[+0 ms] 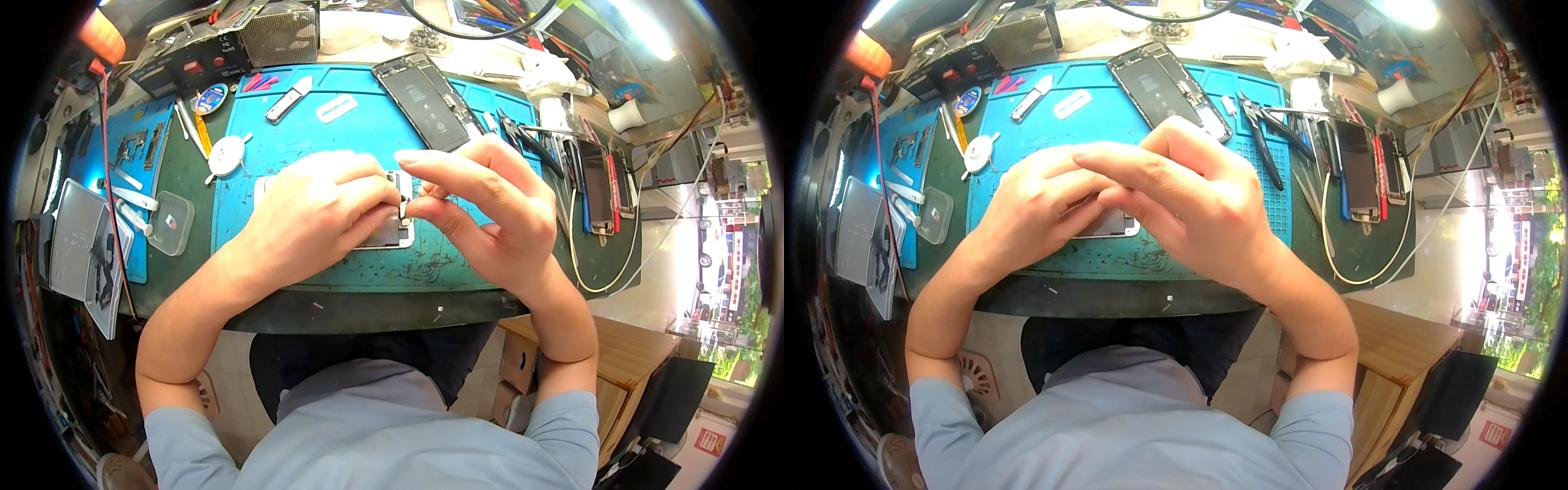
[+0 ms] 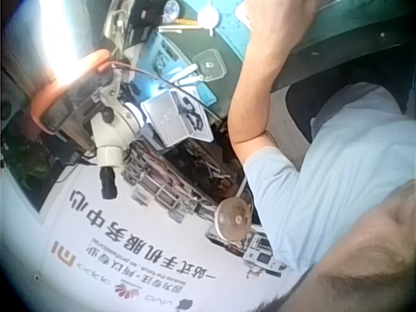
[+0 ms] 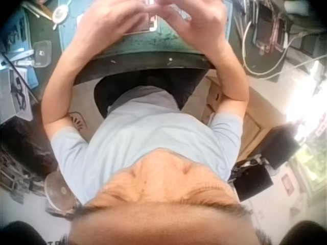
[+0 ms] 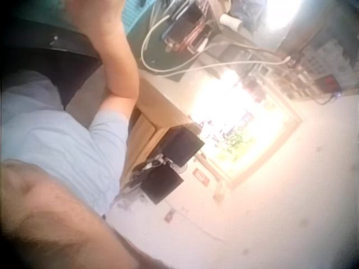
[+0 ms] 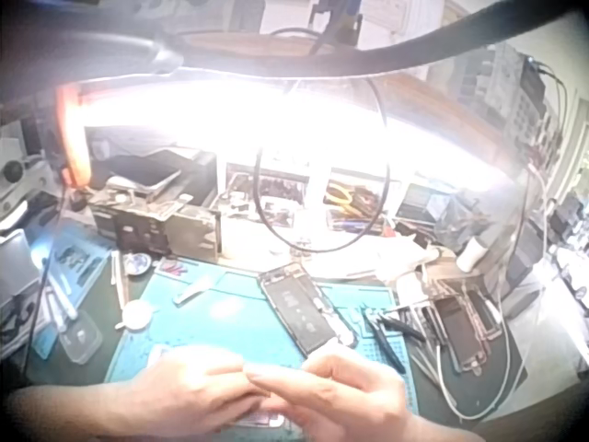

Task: The person uses a screwdriver and tweezers to remove screws and small components from a disassembled smartphone chassis on a workbench. They carefully manipulate the internal parts, occasionally picking up and placing down tools and components.

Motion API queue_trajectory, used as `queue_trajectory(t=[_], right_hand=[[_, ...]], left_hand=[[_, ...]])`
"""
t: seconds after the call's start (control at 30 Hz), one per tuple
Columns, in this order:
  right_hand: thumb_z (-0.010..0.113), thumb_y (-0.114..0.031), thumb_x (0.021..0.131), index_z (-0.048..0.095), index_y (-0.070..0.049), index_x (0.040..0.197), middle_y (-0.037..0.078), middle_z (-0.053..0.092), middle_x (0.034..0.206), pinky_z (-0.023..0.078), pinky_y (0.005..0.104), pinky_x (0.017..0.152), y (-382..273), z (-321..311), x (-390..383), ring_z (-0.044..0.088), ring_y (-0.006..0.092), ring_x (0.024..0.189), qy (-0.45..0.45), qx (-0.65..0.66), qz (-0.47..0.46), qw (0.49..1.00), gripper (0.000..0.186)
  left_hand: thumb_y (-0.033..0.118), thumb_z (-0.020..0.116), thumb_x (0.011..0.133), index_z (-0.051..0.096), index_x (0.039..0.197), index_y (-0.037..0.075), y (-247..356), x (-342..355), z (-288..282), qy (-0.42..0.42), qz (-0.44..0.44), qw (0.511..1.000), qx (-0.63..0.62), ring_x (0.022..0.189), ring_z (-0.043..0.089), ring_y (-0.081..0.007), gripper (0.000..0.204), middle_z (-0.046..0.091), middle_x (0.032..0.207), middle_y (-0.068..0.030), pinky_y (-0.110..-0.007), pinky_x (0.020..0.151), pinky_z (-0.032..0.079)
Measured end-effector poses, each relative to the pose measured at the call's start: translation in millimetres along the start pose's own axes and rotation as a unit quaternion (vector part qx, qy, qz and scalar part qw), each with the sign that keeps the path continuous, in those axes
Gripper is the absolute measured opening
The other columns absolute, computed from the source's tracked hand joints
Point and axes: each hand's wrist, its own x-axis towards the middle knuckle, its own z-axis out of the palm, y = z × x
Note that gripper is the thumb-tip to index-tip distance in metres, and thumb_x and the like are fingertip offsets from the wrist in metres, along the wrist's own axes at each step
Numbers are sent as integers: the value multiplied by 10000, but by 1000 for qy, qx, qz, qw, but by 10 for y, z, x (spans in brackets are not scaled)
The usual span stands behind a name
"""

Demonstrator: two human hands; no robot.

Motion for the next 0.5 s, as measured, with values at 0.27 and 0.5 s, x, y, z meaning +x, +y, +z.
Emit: queue_trajectory(t=[0.27, 0.5], right_hand=[[722, 3, 940, 659, 2, 1375, 142, 717, 1040, 583, 326, 767, 21, 21, 26, 706, 213, 854, -29, 50, -21, 998, 440], [726, 42, 893, 623, -39, 1426, 138, 698, 1117, 584, 353, 814, 20, 89, -25, 707, 240, 916, -11, 92, 30, 995, 549]], left_hand=[[92, 794, 847, 700, 975, 53, 4, 9, -56, -4, -19, 1000, 7, 910, 684, -325, 163, 700, 975, -100, -422, 784, 561], [73, 810, 822, 671, 941, 54, 11, 5, -33, 4, 0, 1000, 3, 885, 671, -312, 184, 674, 935, -82, -413, 763, 547]])
